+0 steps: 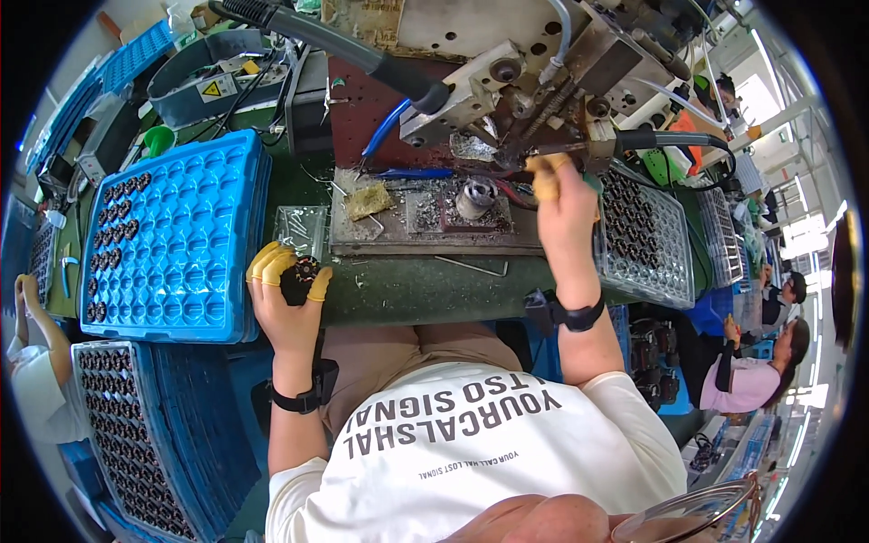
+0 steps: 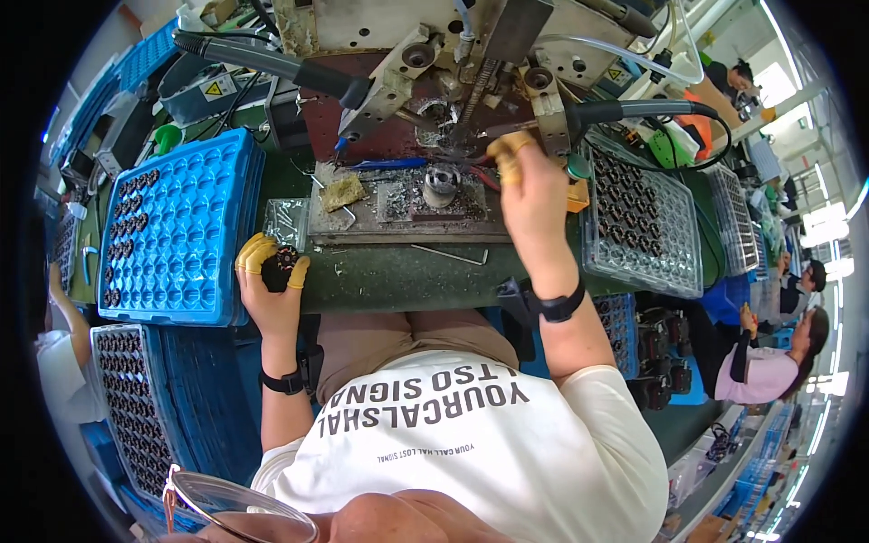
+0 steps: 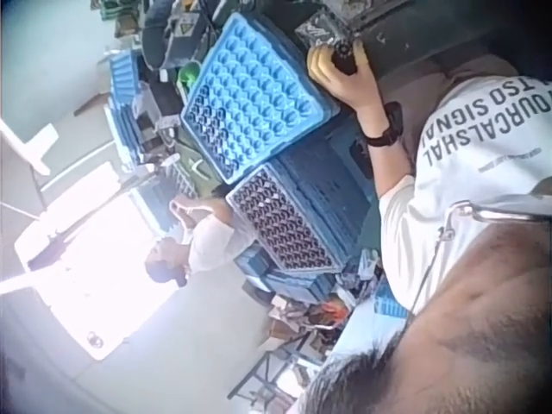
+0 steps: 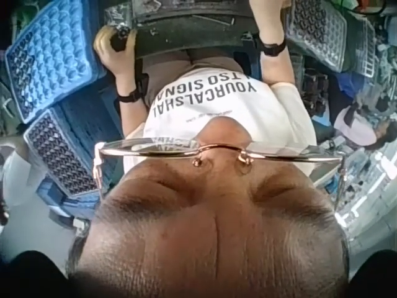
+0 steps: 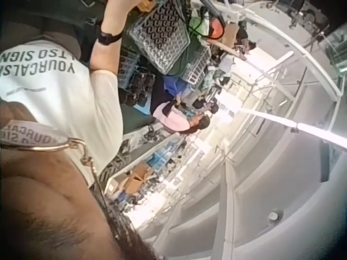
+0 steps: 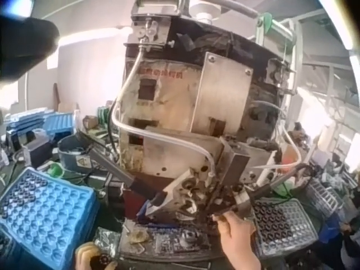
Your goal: Assembling small electronic components using an automated press machine and pliers on a factory line.
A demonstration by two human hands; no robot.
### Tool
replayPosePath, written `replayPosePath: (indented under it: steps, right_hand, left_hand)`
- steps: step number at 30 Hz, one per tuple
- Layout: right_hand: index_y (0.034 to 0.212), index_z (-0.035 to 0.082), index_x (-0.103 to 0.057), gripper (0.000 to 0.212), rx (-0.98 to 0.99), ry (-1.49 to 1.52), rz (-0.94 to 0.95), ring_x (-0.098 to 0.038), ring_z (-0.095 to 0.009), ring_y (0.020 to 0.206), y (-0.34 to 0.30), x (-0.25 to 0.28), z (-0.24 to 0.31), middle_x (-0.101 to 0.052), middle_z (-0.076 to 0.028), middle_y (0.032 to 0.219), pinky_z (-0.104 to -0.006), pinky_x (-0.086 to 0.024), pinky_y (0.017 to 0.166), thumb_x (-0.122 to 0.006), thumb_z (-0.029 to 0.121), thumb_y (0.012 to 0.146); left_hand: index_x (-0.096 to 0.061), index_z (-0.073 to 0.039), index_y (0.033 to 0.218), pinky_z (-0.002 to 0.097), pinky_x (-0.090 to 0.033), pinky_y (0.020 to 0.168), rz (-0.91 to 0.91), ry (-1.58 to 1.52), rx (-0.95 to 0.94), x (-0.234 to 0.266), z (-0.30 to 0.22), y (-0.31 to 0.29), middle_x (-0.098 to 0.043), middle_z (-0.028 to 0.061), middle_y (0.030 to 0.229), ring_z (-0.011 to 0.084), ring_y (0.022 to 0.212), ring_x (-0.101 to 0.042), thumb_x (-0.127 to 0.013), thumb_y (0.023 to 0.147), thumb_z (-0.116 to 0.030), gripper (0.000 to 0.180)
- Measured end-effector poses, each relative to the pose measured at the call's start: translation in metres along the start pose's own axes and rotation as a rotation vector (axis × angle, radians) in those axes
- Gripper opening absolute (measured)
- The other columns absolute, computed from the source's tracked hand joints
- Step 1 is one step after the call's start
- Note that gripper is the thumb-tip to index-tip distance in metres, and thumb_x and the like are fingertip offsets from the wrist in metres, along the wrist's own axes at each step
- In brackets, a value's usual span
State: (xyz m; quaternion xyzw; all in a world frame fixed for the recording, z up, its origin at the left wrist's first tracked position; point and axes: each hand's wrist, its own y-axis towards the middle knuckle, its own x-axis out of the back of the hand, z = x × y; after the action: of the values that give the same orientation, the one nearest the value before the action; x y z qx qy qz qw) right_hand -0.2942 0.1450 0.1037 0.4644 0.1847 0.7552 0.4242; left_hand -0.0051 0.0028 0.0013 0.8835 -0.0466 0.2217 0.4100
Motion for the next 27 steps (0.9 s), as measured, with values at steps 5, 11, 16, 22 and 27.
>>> replayPosePath:
  steps: [5,11,16,22,27]
  right_hand:
    - [0.101,0.005,-0.065,0.014,-0.083,-0.143,0.089,-0.064,-0.036,0.072,-0.008,0.013,-0.017,-0.067,-0.017,0.08,-0.0401,-0.047,0.06,-0.059,0.015,0.093]
    - [0.102,0.004,-0.065,0.013,-0.004,0.119,0.081,-0.067,-0.033,0.075,-0.006,0.002,0.008,-0.068,-0.016,0.082,-0.037,-0.05,0.064,-0.061,0.006,0.09]
    - [0.105,0.006,-0.062,0.015,-0.2,-0.311,0.06,-0.064,-0.039,0.075,-0.013,0.034,-0.034,-0.067,-0.017,0.083,-0.042,-0.049,0.061,-0.058,0.014,0.094]
    - [0.103,0.011,-0.065,0.021,0.229,-0.253,0.108,-0.058,-0.026,0.078,-0.074,0.056,-0.035,-0.061,-0.006,0.087,-0.0372,-0.042,0.069,-0.071,0.015,0.083]
    - [0.099,0.014,-0.069,0.026,0.283,-0.166,0.249,-0.056,-0.023,0.077,-0.11,0.056,-0.044,-0.057,-0.002,0.086,-0.0365,-0.039,0.07,-0.076,0.021,0.075]
  left_hand:
    - [-0.059,-0.003,0.101,0.0415,-0.046,0.091,0.005,0.006,-0.004,0.001,-0.002,-0.001,-0.061,0.0134,0.107,0.0345,0.105,-0.057,-0.087,0.066,-0.013,0.046]
    - [-0.059,-0.004,0.099,0.0399,-0.046,0.093,0.025,0.044,-0.001,-0.001,-0.002,0.001,-0.062,0.0135,0.109,0.0327,0.105,-0.057,-0.086,0.068,-0.011,0.042]
    - [-0.06,-0.003,0.1,0.0417,-0.046,0.093,0.004,0.05,0.01,-0.003,-0.001,-0.001,-0.061,0.0137,0.107,0.0343,0.106,-0.057,-0.087,0.067,-0.015,0.045]
    - [-0.06,-0.001,0.106,0.0374,-0.048,0.091,0.072,-0.049,0.154,0.003,-0.001,0.001,-0.062,0.0131,0.107,0.0296,0.101,-0.06,-0.085,0.068,-0.01,0.047]
    - [-0.061,-0.001,0.11,0.0314,-0.05,0.085,0.118,-0.276,0.179,-0.007,-0.049,0.037,-0.065,0.0087,0.098,0.0209,0.09,-0.063,-0.084,0.068,-0.006,0.049]
